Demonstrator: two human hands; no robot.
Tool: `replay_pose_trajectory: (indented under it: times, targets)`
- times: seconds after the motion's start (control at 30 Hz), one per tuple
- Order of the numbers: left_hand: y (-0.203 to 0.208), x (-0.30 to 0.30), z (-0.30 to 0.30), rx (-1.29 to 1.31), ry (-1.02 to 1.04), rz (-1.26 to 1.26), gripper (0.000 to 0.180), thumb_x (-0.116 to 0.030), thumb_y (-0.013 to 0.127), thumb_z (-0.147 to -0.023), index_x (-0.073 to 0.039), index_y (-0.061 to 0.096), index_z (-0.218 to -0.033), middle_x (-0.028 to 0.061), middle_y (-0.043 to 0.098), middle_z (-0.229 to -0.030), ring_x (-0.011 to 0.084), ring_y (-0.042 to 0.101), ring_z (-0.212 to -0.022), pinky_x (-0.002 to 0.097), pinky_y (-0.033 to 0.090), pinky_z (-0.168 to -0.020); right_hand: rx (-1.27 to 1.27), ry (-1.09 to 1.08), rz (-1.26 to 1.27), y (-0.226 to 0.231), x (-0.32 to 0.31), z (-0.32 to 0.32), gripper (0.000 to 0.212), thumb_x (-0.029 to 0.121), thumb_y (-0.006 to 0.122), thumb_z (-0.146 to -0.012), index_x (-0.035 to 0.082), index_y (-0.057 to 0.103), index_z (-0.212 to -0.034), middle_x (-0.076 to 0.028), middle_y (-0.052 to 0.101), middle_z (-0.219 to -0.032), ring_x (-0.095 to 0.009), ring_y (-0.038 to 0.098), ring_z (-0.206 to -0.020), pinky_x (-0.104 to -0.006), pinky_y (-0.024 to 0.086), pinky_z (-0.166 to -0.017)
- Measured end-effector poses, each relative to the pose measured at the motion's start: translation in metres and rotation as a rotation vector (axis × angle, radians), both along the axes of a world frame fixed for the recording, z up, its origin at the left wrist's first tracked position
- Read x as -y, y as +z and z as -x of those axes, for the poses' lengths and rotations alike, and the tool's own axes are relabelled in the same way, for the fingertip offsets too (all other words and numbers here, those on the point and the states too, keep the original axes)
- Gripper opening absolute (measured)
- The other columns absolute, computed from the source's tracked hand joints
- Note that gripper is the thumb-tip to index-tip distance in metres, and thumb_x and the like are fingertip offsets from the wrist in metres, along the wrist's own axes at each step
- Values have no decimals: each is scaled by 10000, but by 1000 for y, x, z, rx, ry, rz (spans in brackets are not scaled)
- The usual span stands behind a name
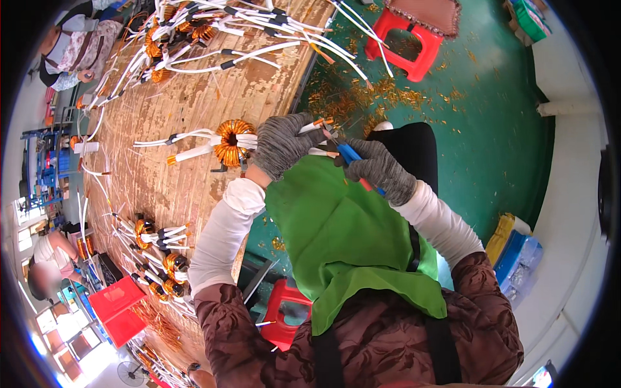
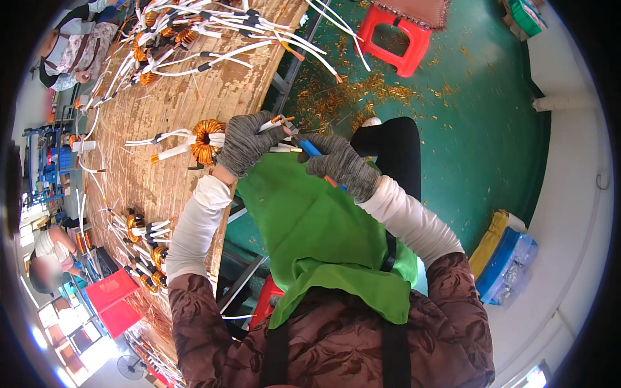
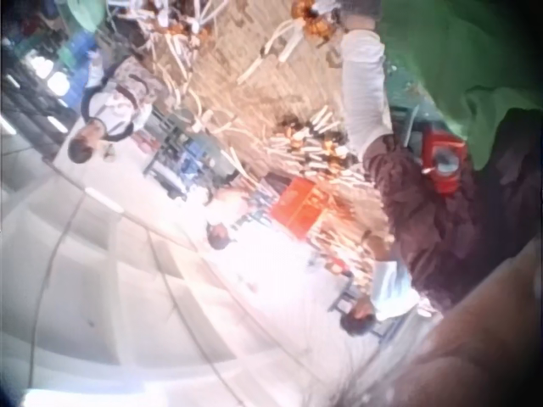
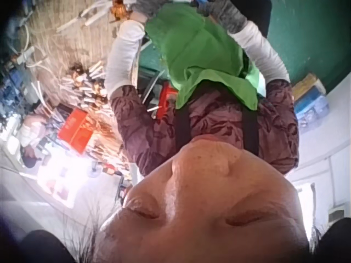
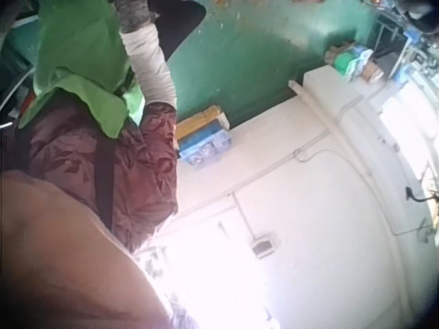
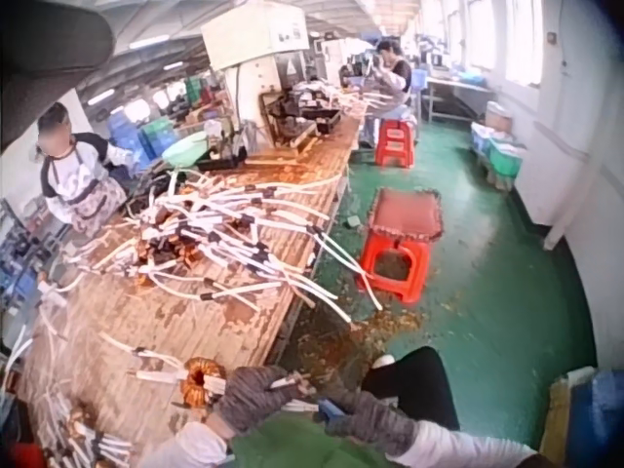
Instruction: Trimming and processing the wiring of electrical transformer components using hand cutters.
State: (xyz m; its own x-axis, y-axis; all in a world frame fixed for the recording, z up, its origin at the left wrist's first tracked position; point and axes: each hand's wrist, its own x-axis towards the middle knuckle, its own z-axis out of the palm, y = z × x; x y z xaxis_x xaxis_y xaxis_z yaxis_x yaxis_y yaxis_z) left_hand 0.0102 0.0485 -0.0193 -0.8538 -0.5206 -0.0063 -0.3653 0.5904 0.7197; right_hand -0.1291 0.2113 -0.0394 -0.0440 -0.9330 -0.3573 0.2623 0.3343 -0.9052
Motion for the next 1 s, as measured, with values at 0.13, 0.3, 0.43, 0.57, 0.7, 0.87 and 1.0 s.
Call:
replay_pose_trajectory:
  times: [0.13, 0.3, 0.43, 0.57, 0.7, 0.87, 1.0]
  targets:
    - [11, -5, 12, 242, 66, 68, 475, -521, 640, -718, -53, 654, -801, 168, 600, -646, 321, 594, -630, 384, 452, -597, 15, -244, -5, -14, -3, -13, 381, 38, 603, -686, -1, 571, -1064, -45, 596, -850, -104, 538, -746, -245, 456, -663]
    - [14, 5, 9, 121, 2, -112, 371, -349, 668, -767, -4, 619, -894, 144, 617, -723, 232, 598, -655, 324, 465, -624, 353, -845, 165, -25, -6, 16, 380, 4, 561, -716, 21, 541, -1096, -35, 579, -818, -105, 537, -664, -227, 446, -589]
    - [5, 11, -14, -203, -74, -276, 222, -87, 595, -838, 2, 590, -1041, 76, 611, -902, 137, 569, -793, 241, 464, -695, 20, -575, 48, -18, -19, 36, 408, 11, 550, -724, 43, 520, -1130, -53, 564, -828, -122, 540, -678, -244, 456, -609]
    - [12, 13, -18, -175, -73, -471, 265, -232, 568, -878, -35, 587, -1054, 26, 585, -879, 93, 541, -777, 227, 452, -683, -540, -293, 204, -35, -12, 36, 491, 17, 556, -677, 39, 497, -1164, -134, 537, -939, -236, 556, -827, -340, 464, -725]
    - [10, 12, -14, -60, -3, -490, 216, -139, 538, -884, 0, 588, -1041, 71, 622, -904, 123, 568, -808, 260, 469, -720, -935, -110, 478, -33, 10, 35, 635, 25, 573, -566, 72, 486, -1194, -201, 494, -985, -390, 488, -923, -412, 439, -806]
    - [5, 11, -14, -180, 1, -299, 214, -118, 508, -893, 5, 576, -1054, 92, 623, -903, 135, 576, -824, 273, 474, -726, -1028, -60, 533, -35, 22, 36, 619, 74, 575, -640, 57, 443, -1245, -196, 503, -1011, -380, 488, -940, -424, 424, -816]
    - [4, 12, -11, -146, 14, -353, 221, -91, 516, -871, 17, 569, -1057, 121, 622, -905, 164, 587, -820, 274, 476, -726, -1014, -74, 571, -33, 30, 31, 663, 78, 627, -564, 83, 481, -1210, -180, 487, -1030, -362, 477, -971, -423, 429, -833]
